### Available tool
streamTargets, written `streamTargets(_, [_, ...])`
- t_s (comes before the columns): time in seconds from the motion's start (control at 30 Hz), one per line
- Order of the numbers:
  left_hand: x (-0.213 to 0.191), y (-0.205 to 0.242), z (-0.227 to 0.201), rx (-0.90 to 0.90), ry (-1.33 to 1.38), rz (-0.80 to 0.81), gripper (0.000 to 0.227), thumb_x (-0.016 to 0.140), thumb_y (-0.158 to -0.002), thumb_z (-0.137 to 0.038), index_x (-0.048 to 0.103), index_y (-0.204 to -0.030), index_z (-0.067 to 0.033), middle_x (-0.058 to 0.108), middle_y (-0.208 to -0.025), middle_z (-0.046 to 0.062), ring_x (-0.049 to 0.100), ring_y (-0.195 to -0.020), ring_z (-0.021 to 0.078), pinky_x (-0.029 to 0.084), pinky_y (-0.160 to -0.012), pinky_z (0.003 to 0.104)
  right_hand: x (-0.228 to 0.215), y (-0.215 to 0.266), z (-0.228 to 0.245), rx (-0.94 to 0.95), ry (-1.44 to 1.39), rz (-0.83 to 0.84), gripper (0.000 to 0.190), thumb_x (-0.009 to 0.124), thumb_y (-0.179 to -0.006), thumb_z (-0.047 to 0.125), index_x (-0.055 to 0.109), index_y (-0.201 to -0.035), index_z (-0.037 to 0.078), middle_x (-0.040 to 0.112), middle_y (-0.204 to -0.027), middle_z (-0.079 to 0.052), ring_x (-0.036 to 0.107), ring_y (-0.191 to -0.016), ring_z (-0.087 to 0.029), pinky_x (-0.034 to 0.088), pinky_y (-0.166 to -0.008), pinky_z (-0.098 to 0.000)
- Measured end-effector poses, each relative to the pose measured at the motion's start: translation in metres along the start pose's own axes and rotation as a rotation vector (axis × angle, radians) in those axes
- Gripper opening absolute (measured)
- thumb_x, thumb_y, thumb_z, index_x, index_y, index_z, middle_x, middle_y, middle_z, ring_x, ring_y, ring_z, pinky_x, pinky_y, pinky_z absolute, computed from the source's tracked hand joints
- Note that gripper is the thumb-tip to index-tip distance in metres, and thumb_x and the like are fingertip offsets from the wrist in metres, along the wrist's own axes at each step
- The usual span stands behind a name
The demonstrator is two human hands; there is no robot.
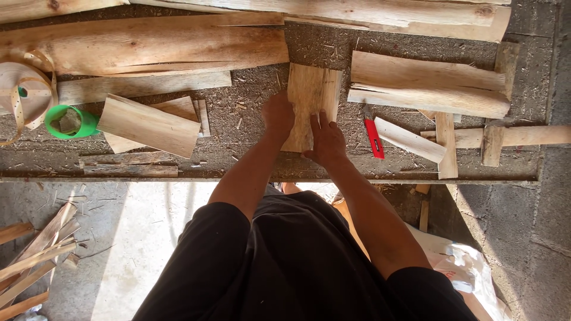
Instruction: Cut and trim pieces of bark using a utility knife.
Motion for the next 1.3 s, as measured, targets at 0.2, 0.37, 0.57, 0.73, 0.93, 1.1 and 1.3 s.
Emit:
streamTargets(0.2, [-0.002, 0.006, 0.006, -0.122, 0.161, -0.015, 0.02, 0.076, -0.09, -0.03, 0.077, -0.099, -0.0117, 0.075, -0.094, 0.012, 0.075, -0.084, 0.032, 0.06, -0.069, 0.044, 0.016, -0.004, -0.006, -0.019, -0.085, -0.031, 0.131, 0.094, -0.067, 0.052, 0.015, -0.162, 0.011, 0.009, -0.168, -0.02, 0.04, -0.142, -0.041, 0.039, -0.115, -0.0429])
streamTargets(0.37, [-0.008, 0.008, 0.002, -0.122, 0.101, 0.007, 0.023, 0.077, -0.09, -0.031, 0.078, -0.101, -0.0109, 0.074, -0.095, 0.013, 0.074, -0.085, 0.0323, 0.059, -0.069, 0.045, 0.007, 0.001, -0.005, 0.005, -0.151, -0.002, 0.136, 0.096, -0.065, 0.05, 0.01, -0.162, 0.009, 0.007, -0.169, -0.018, 0.037, -0.145, -0.04, 0.037, -0.119, -0.0415])
streamTargets(0.57, [-0.002, 0.005, 0.002, -0.055, -0.042, 0.088, 0.032, 0.072, -0.094, -0.037, 0.071, -0.106, -0.0074, 0.073, -0.095, 0.012, 0.073, -0.08, 0.0273, 0.06, -0.062, 0.042, 0.009, 0.001, -0.004, 0.004, -0.116, 0.027, 0.136, 0.094, -0.067, 0.051, 0.007, -0.164, 0.011, 0.003, -0.169, -0.019, 0.038, -0.144, -0.039, 0.039, -0.117, -0.041])
streamTargets(0.73, [-0.004, 0.004, 0.003, -0.035, 0.085, 0.004, 0.025, 0.075, -0.09, -0.035, 0.074, -0.101, -0.0126, 0.074, -0.095, 0.007, 0.074, -0.08, 0.0235, 0.058, -0.067, 0.04, 0.015, 0.0, -0.007, -0.007, -0.121, 0.026, 0.134, 0.093, -0.069, 0.052, 0.007, -0.164, 0.012, 0.002, -0.171, -0.018, 0.04, -0.143, -0.038, 0.041, -0.117, -0.0416])
streamTargets(0.93, [-0.031, 0.009, -0.014, -0.063, -0.057, 0.181, 0.03, 0.07, -0.097, -0.037, 0.07, -0.102, -0.0079, 0.074, -0.092, 0.011, 0.075, -0.08, 0.0256, 0.06, -0.061, 0.041, 0.023, -0.004, -0.006, -0.002, -0.169, 0.013, 0.132, 0.093, -0.071, 0.045, 0.007, -0.165, 0.013, -0.002, -0.172, -0.018, 0.042, -0.143, -0.037, 0.044, -0.113, -0.0421])
streamTargets(1.1, [-0.005, 0.002, 0.001, 0.036, -0.005, 0.058, 0.028, 0.076, -0.09, -0.036, 0.072, -0.091, -0.0085, 0.075, -0.087, 0.012, 0.075, -0.08, 0.0277, 0.059, -0.063, 0.041, 0.007, 0.006, -0.002, -0.014, -0.201, 0.04, 0.136, 0.096, -0.066, 0.043, 0.006, -0.163, 0.013, -0.004, -0.171, -0.019, 0.037, -0.146, -0.039, 0.044, -0.115, -0.0423])
streamTargets(1.3, [-0.017, 0.006, -0.006, 0.05, -0.102, 0.118, 0.031, 0.074, -0.095, -0.038, 0.071, -0.098, -0.0071, 0.073, -0.082, 0.013, 0.075, -0.074, 0.0264, 0.058, -0.057, 0.04, 0.019, 0.0, -0.01, -0.068, -0.243, -0.026, 0.131, 0.093, -0.073, 0.043, 0.005, -0.164, 0.013, -0.004, -0.171, -0.018, 0.038, -0.146, -0.04, 0.041, -0.117, -0.044])
Point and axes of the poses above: each hand's wrist, its own y-axis away from the middle knuckle, its own x-axis out of the palm, z = x × y, the point moved 4 cm from there along -y, towards the middle knuckle
